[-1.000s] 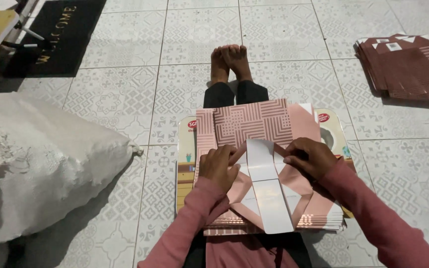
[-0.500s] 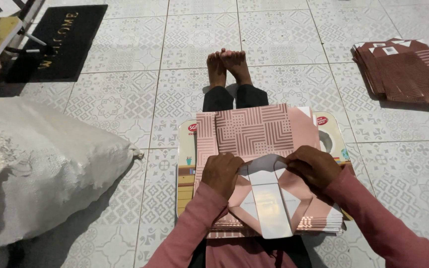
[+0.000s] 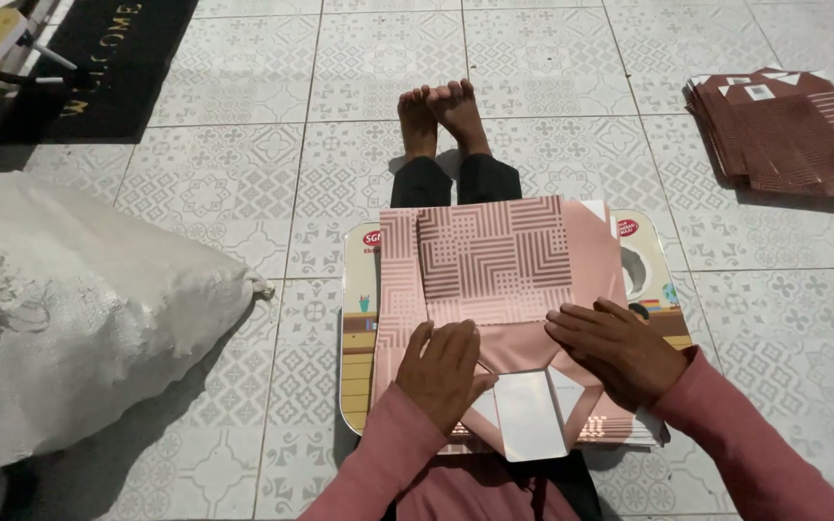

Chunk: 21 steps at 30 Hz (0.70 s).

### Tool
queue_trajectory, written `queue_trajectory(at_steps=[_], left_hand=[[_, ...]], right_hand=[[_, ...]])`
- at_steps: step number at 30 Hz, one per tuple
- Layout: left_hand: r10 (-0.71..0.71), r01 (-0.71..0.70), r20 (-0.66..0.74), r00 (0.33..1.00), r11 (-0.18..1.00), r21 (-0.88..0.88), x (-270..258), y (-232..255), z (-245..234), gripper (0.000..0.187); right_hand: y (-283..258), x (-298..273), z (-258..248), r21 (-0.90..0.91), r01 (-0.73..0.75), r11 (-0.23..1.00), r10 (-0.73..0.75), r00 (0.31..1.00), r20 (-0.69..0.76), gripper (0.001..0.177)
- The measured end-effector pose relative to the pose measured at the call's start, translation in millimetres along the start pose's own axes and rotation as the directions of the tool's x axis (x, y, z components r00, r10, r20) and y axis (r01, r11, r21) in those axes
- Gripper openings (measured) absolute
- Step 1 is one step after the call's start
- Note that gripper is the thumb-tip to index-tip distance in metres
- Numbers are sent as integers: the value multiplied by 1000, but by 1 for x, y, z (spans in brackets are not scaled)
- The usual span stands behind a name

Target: Folding a patterned paper sheet to create a paper bag.

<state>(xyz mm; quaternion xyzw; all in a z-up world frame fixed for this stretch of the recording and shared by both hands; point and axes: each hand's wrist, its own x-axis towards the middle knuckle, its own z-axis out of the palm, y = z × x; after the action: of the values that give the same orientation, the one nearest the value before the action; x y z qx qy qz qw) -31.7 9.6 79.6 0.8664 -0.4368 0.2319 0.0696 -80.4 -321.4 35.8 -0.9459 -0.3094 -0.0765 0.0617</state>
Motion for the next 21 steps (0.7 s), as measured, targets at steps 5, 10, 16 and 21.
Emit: queue_trajectory(at_steps=[5, 10, 16, 21], left_hand=[[-43, 43, -23, 999, 999, -1, -25, 13, 34, 63], [-82, 68, -97, 992, 989, -134, -25, 13, 30, 46], [-96, 70, -175, 980, 986, -148, -17, 12, 17, 39], [-115, 84, -144, 983, 975, -207, -17, 9, 15, 40]], right_hand=[[-24, 23, -34, 98, -16, 995, 25, 996, -88, 45], [-30, 44, -38, 276, 45, 960, -21, 996, -88, 45], [-48, 89, -28, 167, 155, 974, -142, 986, -84, 53], [-62, 110, -27, 23, 99, 995, -101, 991, 85, 51]])
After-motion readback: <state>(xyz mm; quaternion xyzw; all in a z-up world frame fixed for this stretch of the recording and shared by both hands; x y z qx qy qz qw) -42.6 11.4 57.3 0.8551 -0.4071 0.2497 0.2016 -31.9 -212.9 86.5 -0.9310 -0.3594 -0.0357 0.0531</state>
